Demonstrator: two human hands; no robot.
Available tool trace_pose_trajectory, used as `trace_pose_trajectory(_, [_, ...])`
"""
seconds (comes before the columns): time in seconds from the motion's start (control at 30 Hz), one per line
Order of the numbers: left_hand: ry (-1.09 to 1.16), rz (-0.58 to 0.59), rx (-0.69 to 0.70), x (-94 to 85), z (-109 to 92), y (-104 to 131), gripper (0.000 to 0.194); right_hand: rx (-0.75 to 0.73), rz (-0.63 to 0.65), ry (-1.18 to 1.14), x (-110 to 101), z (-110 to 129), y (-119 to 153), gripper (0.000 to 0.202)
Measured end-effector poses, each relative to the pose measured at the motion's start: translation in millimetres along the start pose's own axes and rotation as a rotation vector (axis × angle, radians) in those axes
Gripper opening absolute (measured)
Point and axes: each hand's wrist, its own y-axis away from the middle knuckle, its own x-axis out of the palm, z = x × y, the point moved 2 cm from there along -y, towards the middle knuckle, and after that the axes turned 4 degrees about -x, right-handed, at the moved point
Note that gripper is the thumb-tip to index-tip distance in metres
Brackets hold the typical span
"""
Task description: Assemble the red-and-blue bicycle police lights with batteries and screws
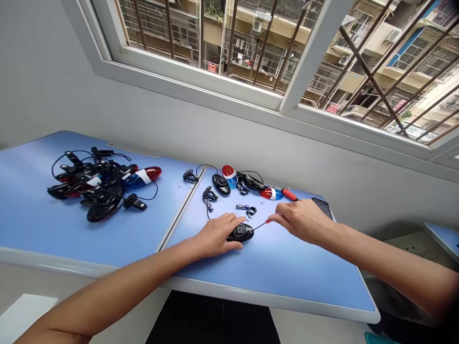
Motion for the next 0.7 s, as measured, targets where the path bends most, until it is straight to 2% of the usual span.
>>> trace_pose_trajectory(0.07, [-0.001,0.002,0.001,-0.5,-0.4,0.3,0.064,0.025,-0.016,0.04,3.1,0.4,-1.8,0.04])
trace_pose_trajectory(0.13, [0.002,0.005,0.002,-0.8,-0.3,0.3,0.064,0.017,-0.071,-0.016,7.2,0.3,-2.5,0.031])
trace_pose_trajectory(0.27, [0.005,0.004,0.006,-1.2,-0.2,-0.3,0.065,-0.099,-0.121,-0.186,10.4,0.2,1.2,0.023])
trace_pose_trajectory(0.33, [0.001,0.007,0.003,-1.7,-0.8,-0.6,0.066,-0.119,-0.077,-0.189,9.0,-0.1,3.1,0.023])
trace_pose_trajectory(0.43, [-0.008,0.017,-0.007,-2.9,-2.4,-0.5,0.066,-0.022,0.039,-0.05,7.4,-2.0,2.6,0.026])
trace_pose_trajectory(0.5, [-0.013,0.023,-0.014,-3.4,-3.2,-0.2,0.066,0.041,0.07,0.016,7.8,-3.0,0.8,0.036])
trace_pose_trajectory(0.6, [-0.014,0.022,-0.009,-3.2,-3.1,0.1,0.066,0.046,-0.036,-0.086,8.4,-3.7,-1.0,0.035])
trace_pose_trajectory(0.7, [-0.009,0.011,0.004,-2.0,-1.5,0.0,0.066,-0.055,-0.108,-0.306,7.3,-4.0,0.8,0.027])
